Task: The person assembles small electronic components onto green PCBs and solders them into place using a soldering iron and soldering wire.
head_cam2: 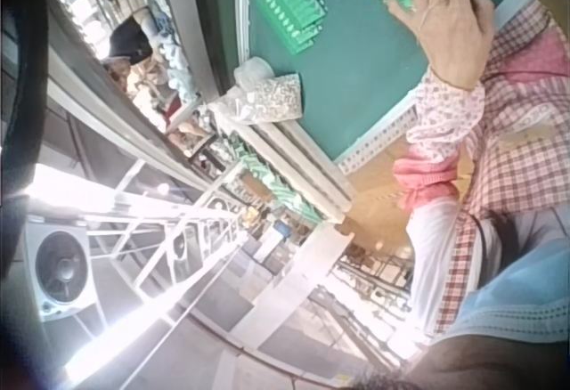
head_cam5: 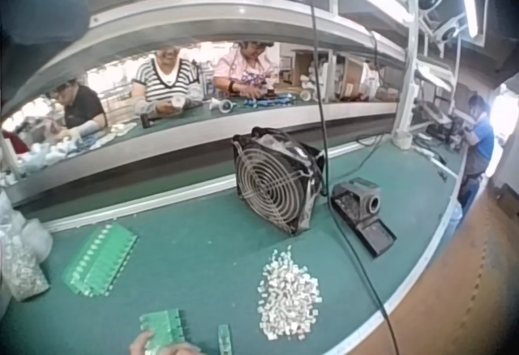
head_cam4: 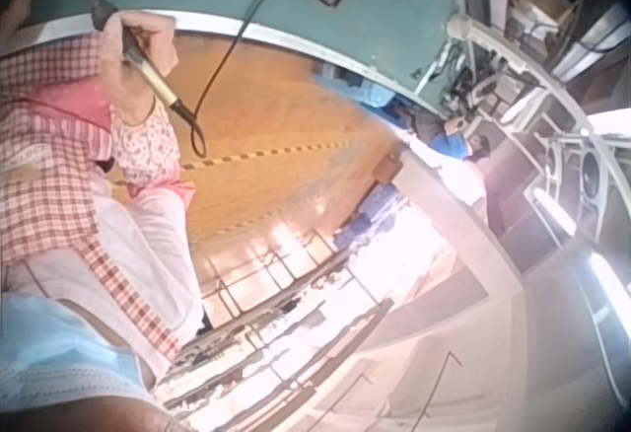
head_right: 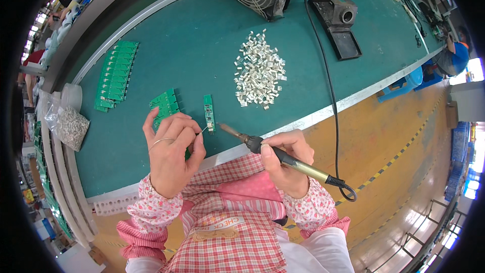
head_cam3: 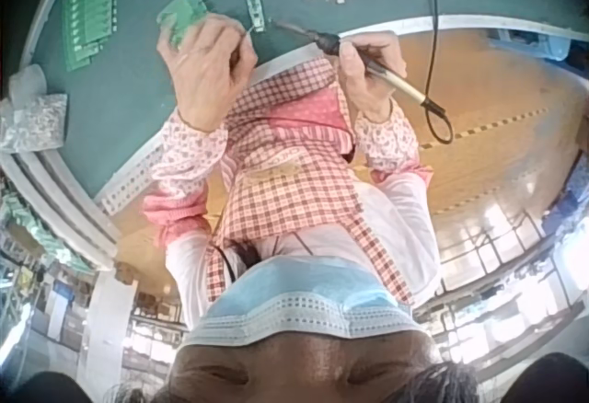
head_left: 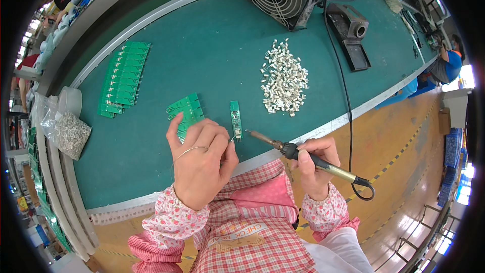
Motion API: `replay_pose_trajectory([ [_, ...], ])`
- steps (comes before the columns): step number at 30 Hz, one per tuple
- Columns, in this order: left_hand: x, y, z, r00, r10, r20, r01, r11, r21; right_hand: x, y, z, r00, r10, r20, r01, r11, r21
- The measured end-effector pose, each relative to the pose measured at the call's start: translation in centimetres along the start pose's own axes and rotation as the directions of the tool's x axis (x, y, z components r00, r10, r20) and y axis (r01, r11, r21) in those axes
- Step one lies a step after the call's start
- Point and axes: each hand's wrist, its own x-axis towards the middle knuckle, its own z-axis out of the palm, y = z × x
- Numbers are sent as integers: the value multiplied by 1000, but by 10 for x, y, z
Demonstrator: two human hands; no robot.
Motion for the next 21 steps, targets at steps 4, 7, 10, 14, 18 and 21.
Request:
replay_pose_trajectory([
  [4, 1, 2, 4, 1000, 15, -9, -15, 1000, 14, 1, -1, 1, 1000, 11, 26, -11, 1000, -8],
  [7, 3, 4, 4, 1000, 18, -2, -18, 999, 34, 2, 0, 2, 999, 1, 34, -1, 1000, -9],
  [10, 4, 4, 6, 999, 31, 8, -32, 999, 44, 3, 0, 3, 999, -12, 53, 15, 998, -57],
  [14, 4, 5, 8, 999, 32, 15, -33, 998, 58, 2, 2, 3, 997, -17, 69, 22, 996, -82],
  [18, 4, 5, 10, 999, 31, 10, -32, 997, 74, 3, 2, 4, 998, -44, 55, 50, 993, -108],
  [21, 4, 4, 10, 999, 34, 3, -34, 997, 71, 3, 2, 5, 997, -54, 58, 61, 990, -130],
])
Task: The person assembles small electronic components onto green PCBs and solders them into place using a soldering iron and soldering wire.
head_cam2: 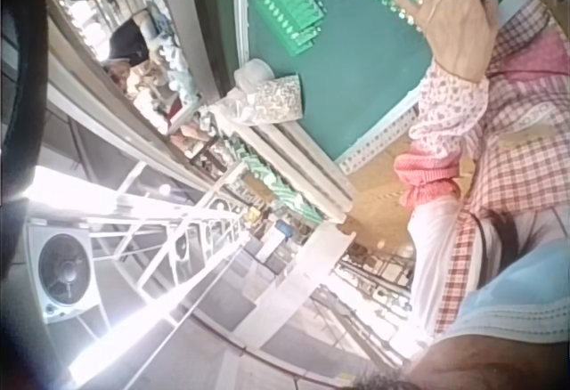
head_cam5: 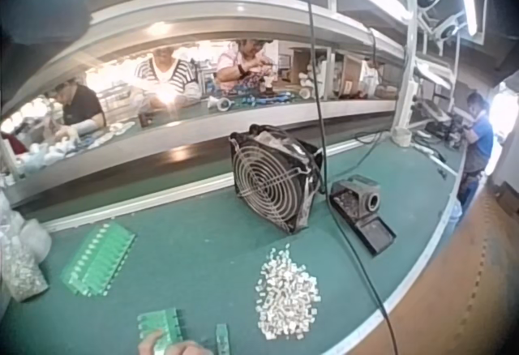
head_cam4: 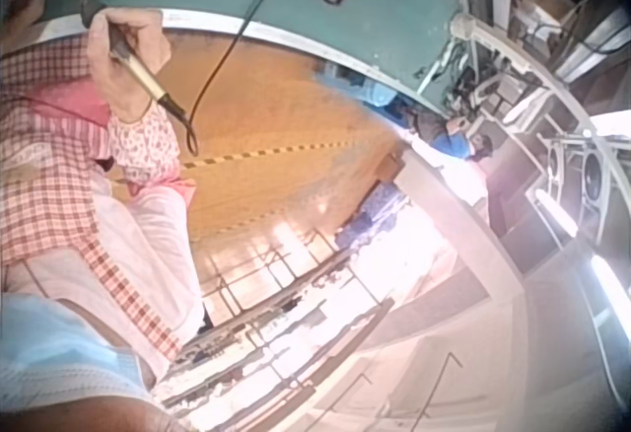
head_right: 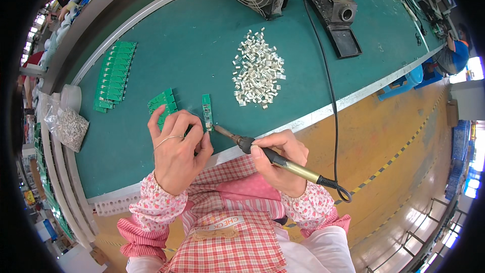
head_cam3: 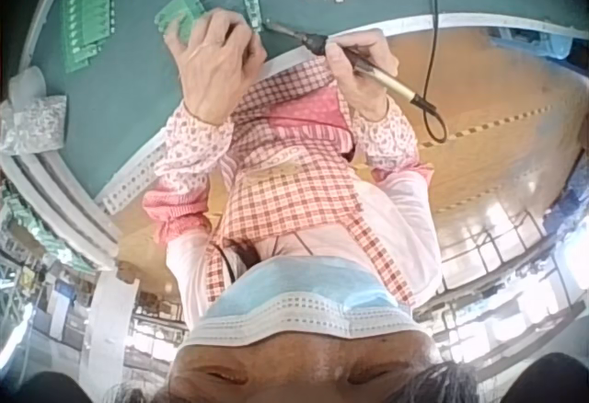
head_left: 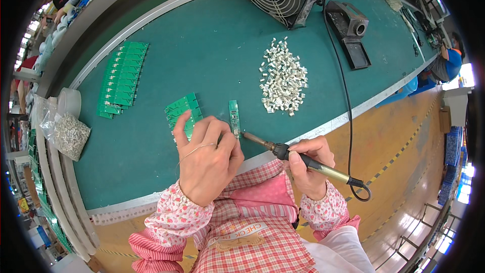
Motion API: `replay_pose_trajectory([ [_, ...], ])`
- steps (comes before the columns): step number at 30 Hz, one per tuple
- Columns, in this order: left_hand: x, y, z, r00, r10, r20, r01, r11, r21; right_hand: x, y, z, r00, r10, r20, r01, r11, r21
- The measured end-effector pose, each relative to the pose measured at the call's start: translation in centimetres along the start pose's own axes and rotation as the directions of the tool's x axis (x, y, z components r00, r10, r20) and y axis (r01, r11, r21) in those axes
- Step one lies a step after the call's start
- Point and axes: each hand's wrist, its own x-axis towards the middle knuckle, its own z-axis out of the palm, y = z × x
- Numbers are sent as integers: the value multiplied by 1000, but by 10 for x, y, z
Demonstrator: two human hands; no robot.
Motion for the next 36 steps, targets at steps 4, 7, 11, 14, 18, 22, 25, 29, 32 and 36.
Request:
replay_pose_trajectory([
  [4, 1, -4, -2, 999, -47, -12, 46, 993, -108, 2, 1, 0, 1000, -23, -5, 23, 1000, -15],
  [7, 0, -7, -2, 998, -55, -22, 52, 989, -139, 3, 2, 0, 998, -67, 2, 67, 997, -44],
  [11, -1, -9, -2, 998, -55, -7, 53, 987, -149, 2, 1, -2, 994, -105, 24, 106, 992, -61],
  [14, -2, -9, -1, 998, -58, -14, 55, 986, -155, 1, 3, -4, 995, -92, 33, 94, 995, -39],
  [18, -1, -9, -1, 998, -62, -11, 60, 986, -157, -3, 7, -5, 998, -70, -6, 70, 997, 14],
  [22, -2, -9, 0, 998, -69, -17, 65, 984, -165, -2, 7, -5, 997, -74, 5, 74, 997, 9],
  [25, -2, -10, -1, 997, -69, -19, 65, 983, -169, -1, 6, -2, 995, -88, 37, 89, 996, -27],
  [29, -3, -11, 0, 998, -63, -22, 59, 984, -170, 0, 5, -1, 995, -94, 30, 94, 996, -12],
  [32, -3, -10, 0, 998, -66, -24, 61, 983, -172, -1, 6, -3, 993, -118, 32, 118, 993, -12],
  [36, -3, -10, 1, 997, -68, -25, 63, 983, -170, -1, 7, -3, 989, -147, 15, 148, 989, -8],
])
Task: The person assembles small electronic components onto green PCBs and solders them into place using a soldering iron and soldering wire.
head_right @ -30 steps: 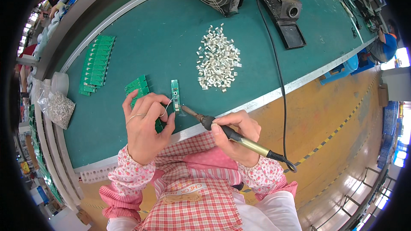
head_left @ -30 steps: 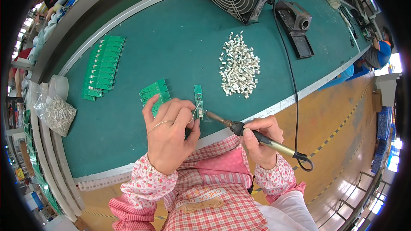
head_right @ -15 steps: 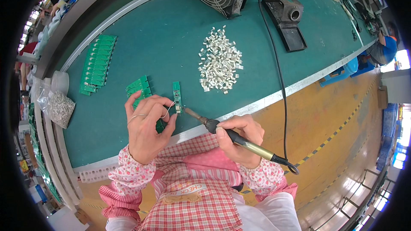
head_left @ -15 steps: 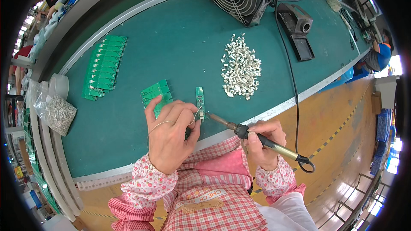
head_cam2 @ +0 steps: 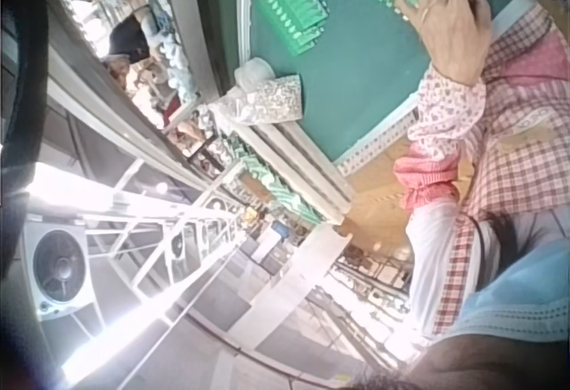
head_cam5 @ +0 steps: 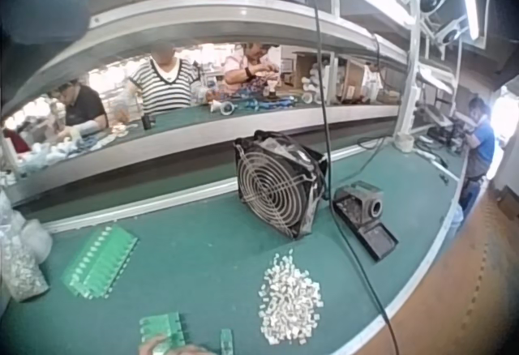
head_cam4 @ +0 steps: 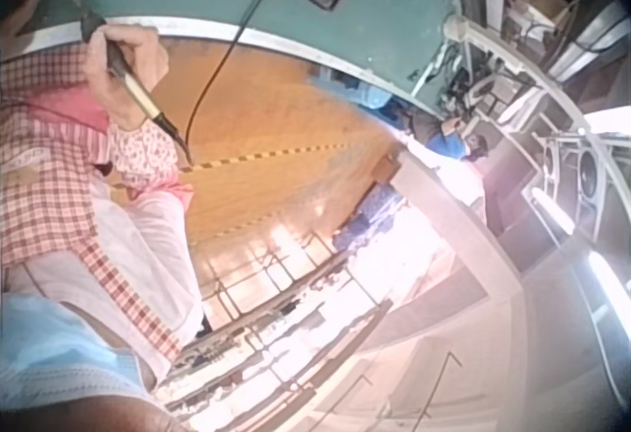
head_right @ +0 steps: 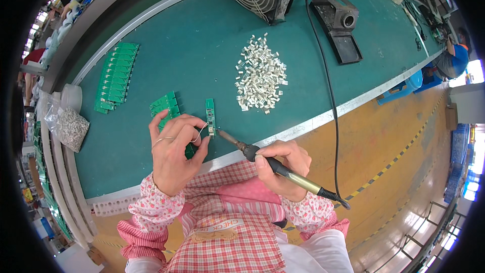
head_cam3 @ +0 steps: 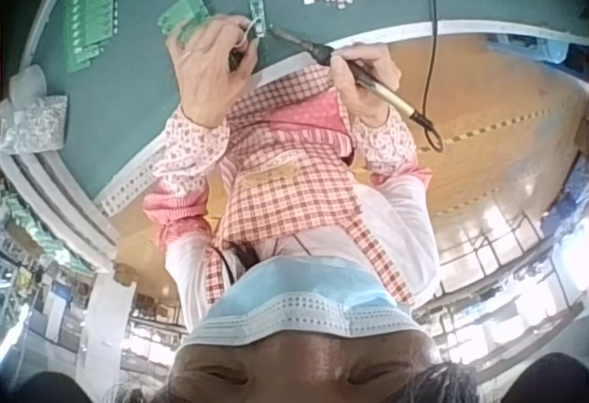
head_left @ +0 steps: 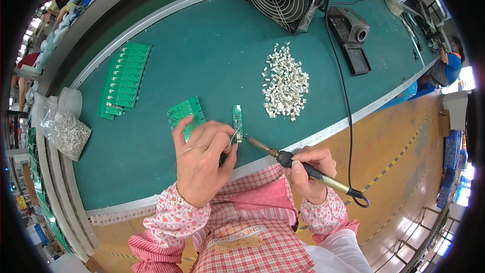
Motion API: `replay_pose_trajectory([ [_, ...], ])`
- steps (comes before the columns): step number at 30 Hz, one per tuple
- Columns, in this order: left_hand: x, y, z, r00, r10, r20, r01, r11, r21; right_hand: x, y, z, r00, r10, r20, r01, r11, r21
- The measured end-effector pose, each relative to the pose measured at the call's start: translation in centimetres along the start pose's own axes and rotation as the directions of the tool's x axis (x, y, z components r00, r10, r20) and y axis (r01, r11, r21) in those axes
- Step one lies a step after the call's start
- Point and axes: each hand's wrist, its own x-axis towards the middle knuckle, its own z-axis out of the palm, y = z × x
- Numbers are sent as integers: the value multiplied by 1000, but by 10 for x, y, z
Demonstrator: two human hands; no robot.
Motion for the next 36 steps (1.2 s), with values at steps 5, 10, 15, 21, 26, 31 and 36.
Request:
replay_pose_trajectory([
  [5, 0, 0, 0, 1000, 4, 7, -4, 1000, 4, 5, -2, -1, 998, -34, 58, 35, 999, -18],
  [10, 1, 1, 0, 1000, 5, 6, -5, 1000, -3, 7, -1, -3, 997, -11, 82, 13, 1000, -23],
  [15, 1, 2, -1, 1000, 5, 5, -5, 1000, -9, 11, -3, -9, 986, 10, 169, -8, 1000, -17],
  [21, 0, 5, 4, 1000, -8, -20, 8, 1000, 7, 11, -10, -10, 956, 254, 149, -268, 960, 84],
  [26, 1, 5, 6, 998, -38, -41, 38, 999, 13, 9, -9, -12, 961, 258, 100, -267, 959, 96],
  [31, -1, -3, -1, 999, -29, -17, 28, 999, -40, 8, -14, -20, 949, 307, -65, -272, 909, 317],
  [36, -9, -3, -9, 997, -70, -31, 69, 997, -20, -1, -16, -18, 970, 220, -108, -210, 973, 94],
])
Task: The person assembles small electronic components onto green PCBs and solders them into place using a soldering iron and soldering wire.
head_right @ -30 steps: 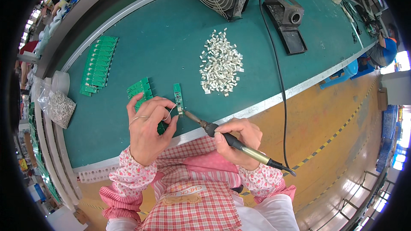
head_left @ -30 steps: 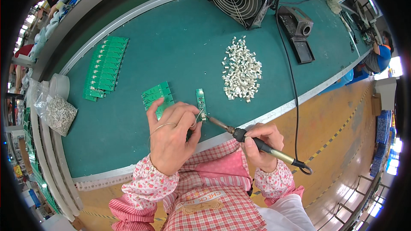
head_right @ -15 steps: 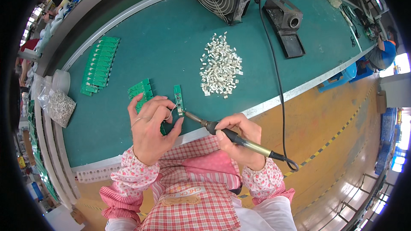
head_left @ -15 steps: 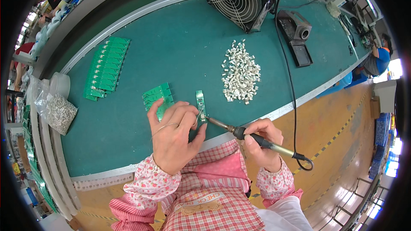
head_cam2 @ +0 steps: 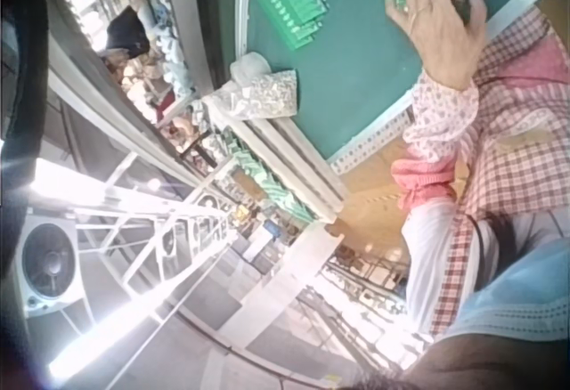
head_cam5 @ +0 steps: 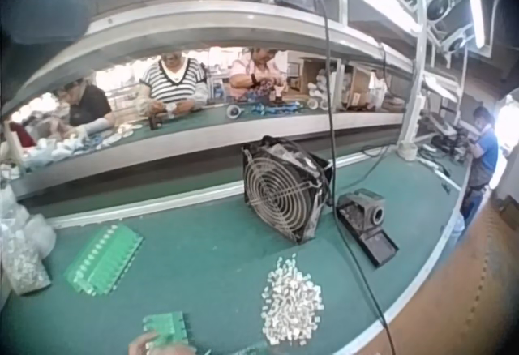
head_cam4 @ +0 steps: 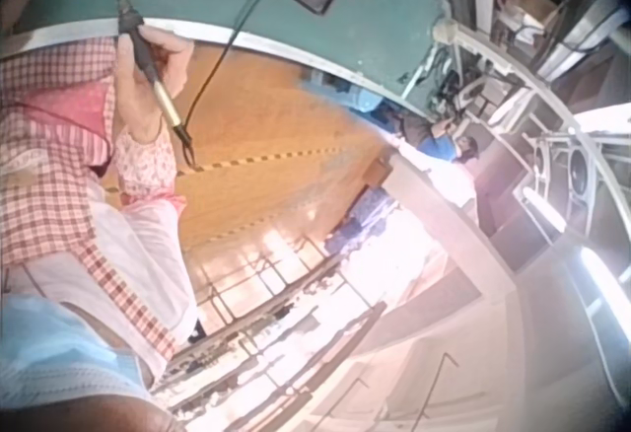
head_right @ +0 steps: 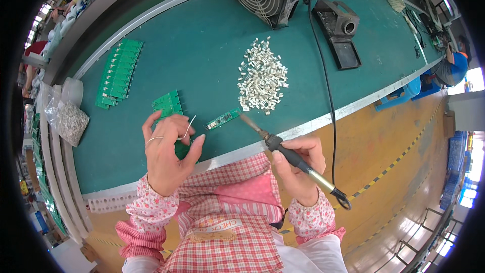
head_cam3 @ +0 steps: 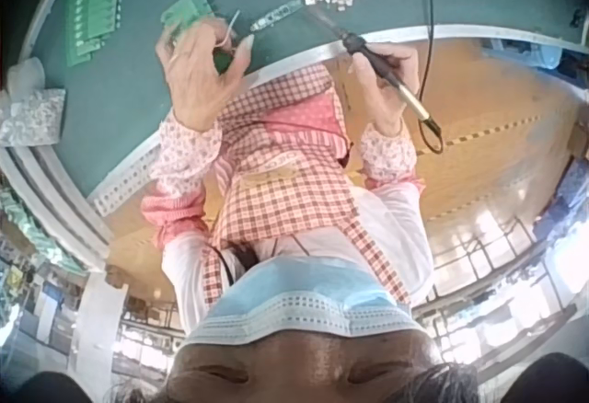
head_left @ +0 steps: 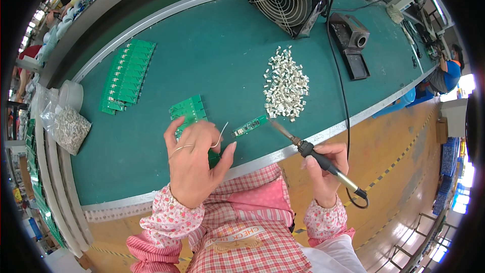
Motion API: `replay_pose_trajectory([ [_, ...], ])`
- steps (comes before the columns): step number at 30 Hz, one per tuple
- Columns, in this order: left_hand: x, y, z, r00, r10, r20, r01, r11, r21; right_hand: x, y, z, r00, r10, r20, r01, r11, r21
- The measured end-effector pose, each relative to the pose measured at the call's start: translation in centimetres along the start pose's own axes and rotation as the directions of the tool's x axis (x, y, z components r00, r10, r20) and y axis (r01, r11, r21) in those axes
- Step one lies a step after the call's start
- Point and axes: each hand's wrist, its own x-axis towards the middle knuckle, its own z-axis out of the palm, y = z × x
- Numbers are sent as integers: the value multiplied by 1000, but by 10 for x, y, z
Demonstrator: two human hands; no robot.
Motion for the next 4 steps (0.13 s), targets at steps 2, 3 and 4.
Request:
replay_pose_trajectory([
  [2, -8, 0, -1, 1000, -29, 9, 29, 999, 15, -8, -1, -1, 1000, 9, -13, -9, 1000, -21],
  [3, -13, 0, 0, 1000, -25, -1, 25, 999, 37, -11, 3, -3, 999, -41, 22, 42, 998, -39],
  [4, -18, 0, 0, 1000, -21, -11, 22, 998, 62, -15, 7, -6, 994, -90, 58, 93, 994, -51],
])
